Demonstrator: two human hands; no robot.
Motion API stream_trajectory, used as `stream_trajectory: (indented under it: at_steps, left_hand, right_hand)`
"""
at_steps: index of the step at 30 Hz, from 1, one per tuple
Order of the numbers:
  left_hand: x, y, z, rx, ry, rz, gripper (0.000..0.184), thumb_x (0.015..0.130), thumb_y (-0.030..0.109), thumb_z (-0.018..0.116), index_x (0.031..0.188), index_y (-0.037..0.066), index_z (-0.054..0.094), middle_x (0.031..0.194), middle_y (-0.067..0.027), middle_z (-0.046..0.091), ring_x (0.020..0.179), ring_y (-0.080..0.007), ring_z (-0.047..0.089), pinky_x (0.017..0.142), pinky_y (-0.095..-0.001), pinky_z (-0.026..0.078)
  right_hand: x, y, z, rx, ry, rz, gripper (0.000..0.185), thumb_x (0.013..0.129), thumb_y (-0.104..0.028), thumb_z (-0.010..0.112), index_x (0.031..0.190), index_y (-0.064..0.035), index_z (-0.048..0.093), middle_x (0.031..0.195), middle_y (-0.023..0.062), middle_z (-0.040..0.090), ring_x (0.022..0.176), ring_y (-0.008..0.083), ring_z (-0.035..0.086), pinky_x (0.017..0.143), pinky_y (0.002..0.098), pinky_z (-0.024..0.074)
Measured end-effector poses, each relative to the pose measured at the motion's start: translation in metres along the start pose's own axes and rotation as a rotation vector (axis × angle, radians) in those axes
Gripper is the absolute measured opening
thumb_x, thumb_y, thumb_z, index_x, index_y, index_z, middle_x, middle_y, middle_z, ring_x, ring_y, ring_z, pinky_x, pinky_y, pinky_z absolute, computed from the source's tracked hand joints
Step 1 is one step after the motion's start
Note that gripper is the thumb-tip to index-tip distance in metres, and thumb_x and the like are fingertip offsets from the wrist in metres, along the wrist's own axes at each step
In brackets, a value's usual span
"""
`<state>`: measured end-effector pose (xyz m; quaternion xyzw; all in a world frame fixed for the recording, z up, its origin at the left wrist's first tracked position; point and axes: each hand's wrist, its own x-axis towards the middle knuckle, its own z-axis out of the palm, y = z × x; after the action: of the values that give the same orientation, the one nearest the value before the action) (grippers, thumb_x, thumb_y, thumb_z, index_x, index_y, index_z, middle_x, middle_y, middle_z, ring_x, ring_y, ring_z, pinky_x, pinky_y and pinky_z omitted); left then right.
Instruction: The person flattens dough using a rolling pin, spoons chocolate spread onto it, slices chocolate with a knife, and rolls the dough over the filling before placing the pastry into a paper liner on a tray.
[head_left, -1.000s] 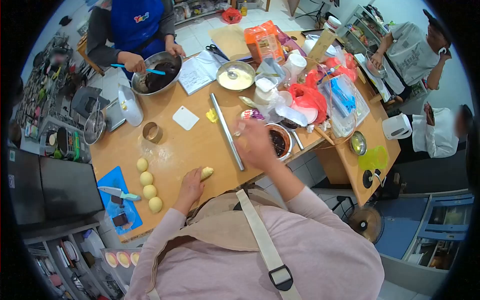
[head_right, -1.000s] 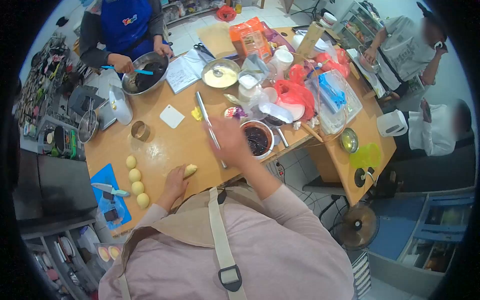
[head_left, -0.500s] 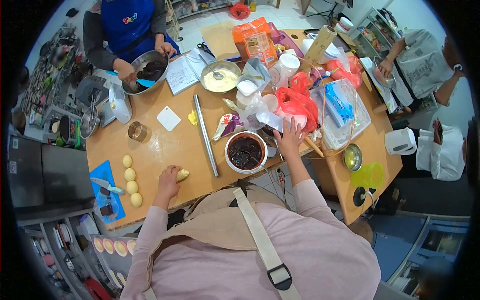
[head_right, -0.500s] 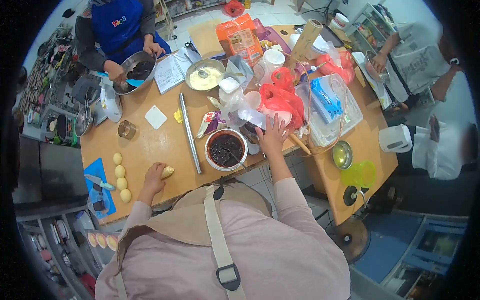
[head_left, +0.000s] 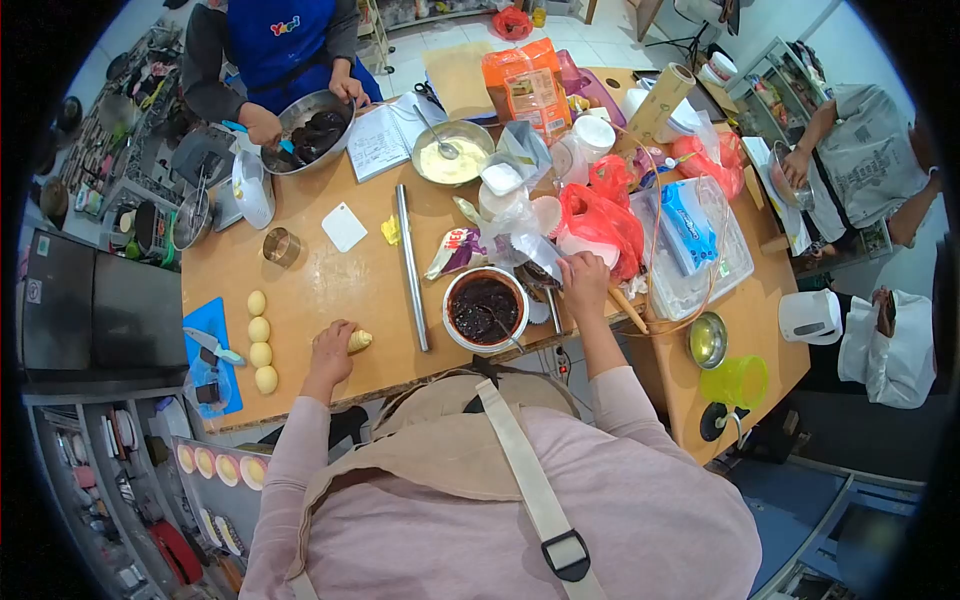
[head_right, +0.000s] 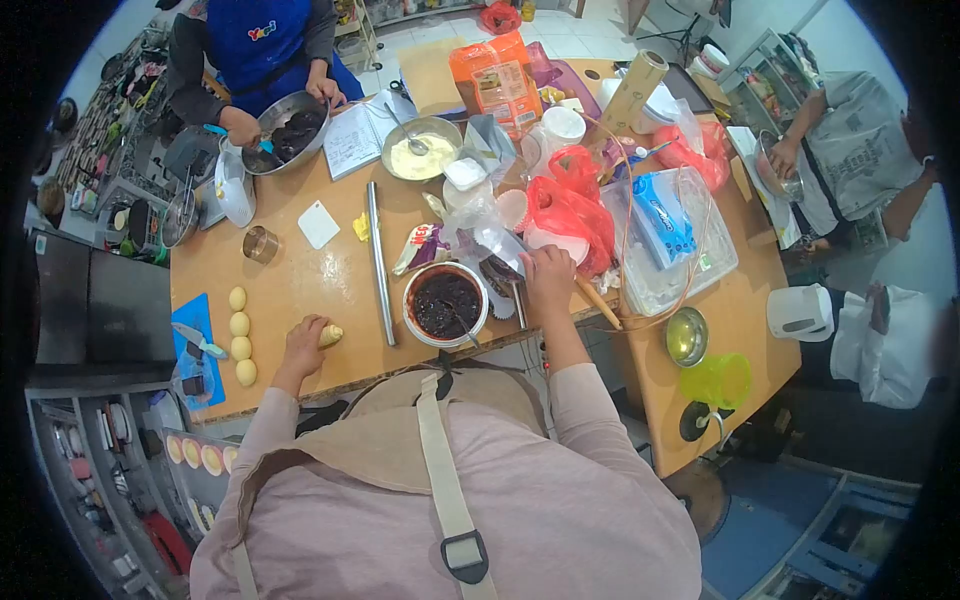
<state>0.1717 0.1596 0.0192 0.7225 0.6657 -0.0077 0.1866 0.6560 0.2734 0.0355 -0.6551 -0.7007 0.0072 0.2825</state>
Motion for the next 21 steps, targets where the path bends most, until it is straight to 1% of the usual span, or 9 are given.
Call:
stream_trajectory:
  at_steps: [2,5,11,14,17,20,21]
  left_hand:
    - [-0.001,0.0,0.001,0.0,0.002,-0.007,0.066,0.066,-0.006,0.062,0.128,0.014,0.052,0.132,-0.0077,0.048,0.121,-0.0319,0.048,0.102,-0.0438,0.037]
    - [-0.002,0.007,-0.006,-0.001,-0.007,-0.016,0.066,0.067,-0.006,0.062,0.129,0.015,0.052,0.132,-0.0072,0.049,0.121,-0.032,0.048,0.102,-0.0436,0.037]
    - [-0.002,0.002,-0.003,0.03,0.004,-0.002,0.066,0.067,-0.005,0.063,0.129,0.015,0.052,0.132,-0.0062,0.049,0.12,-0.0315,0.048,0.101,-0.0434,0.037]
    - [-0.004,0.005,-0.007,0.032,0.01,0.008,0.065,0.067,-0.004,0.063,0.128,0.015,0.052,0.131,-0.0062,0.05,0.119,-0.0311,0.049,0.1,-0.0432,0.037]
    - [-0.003,0.004,-0.009,0.014,0.02,0.026,0.064,0.066,-0.003,0.065,0.127,0.015,0.052,0.13,-0.0062,0.05,0.119,-0.0304,0.049,0.099,-0.0434,0.037]
    - [-0.002,0.0,-0.003,0.019,0.033,0.027,0.065,0.065,-0.002,0.067,0.126,0.016,0.053,0.129,-0.0062,0.05,0.119,-0.03,0.05,0.099,-0.0439,0.037]
    - [-0.002,0.001,-0.003,0.015,0.036,0.027,0.066,0.065,-0.002,0.067,0.126,0.016,0.053,0.129,-0.0062,0.05,0.119,-0.0301,0.049,0.1,-0.0441,0.037]
  right_hand:
    - [0.009,0.005,0.001,-0.043,-0.078,0.016,0.016,0.078,-0.021,0.072,0.086,-0.0076,0.068,0.092,0.0079,0.063,0.092,0.0281,0.057,0.083,0.042,0.0413]
    - [0.017,0.01,0.002,-0.075,-0.178,0.035,0.011,0.079,-0.018,0.069,0.084,-0.0086,0.066,0.092,0.008,0.064,0.092,0.0274,0.059,0.083,0.0418,0.041]
    - [0.021,0.007,-0.011,-0.23,-0.146,0.0,0.008,0.081,-0.016,0.066,0.087,-0.0115,0.064,0.086,0.0056,0.065,0.091,0.0231,0.061,0.082,0.0449,0.0389]
    - [0.021,0.01,-0.011,-0.226,-0.2,0.056,0.017,0.082,-0.02,0.065,0.098,-0.0123,0.066,0.097,0.0056,0.066,0.098,0.0239,0.059,0.087,0.0475,0.0377]
    - [0.01,0.003,-0.015,-0.163,-0.067,0.042,0.036,0.085,-0.028,0.064,0.118,-0.0133,0.062,0.124,0.0089,0.059,0.117,0.0287,0.051,0.096,0.0516,0.0344]
    - [-0.007,-0.006,-0.009,-0.225,-0.089,0.061,0.054,0.088,-0.038,0.061,0.136,-0.0142,0.051,0.149,0.0106,0.038,0.135,0.0353,0.034,0.106,0.0577,0.025]
    - [-0.01,-0.01,-0.007,-0.224,-0.136,0.085,0.056,0.089,-0.04,0.06,0.138,-0.0141,0.049,0.151,0.0109,0.034,0.137,0.0359,0.03,0.107,0.0589,0.022]
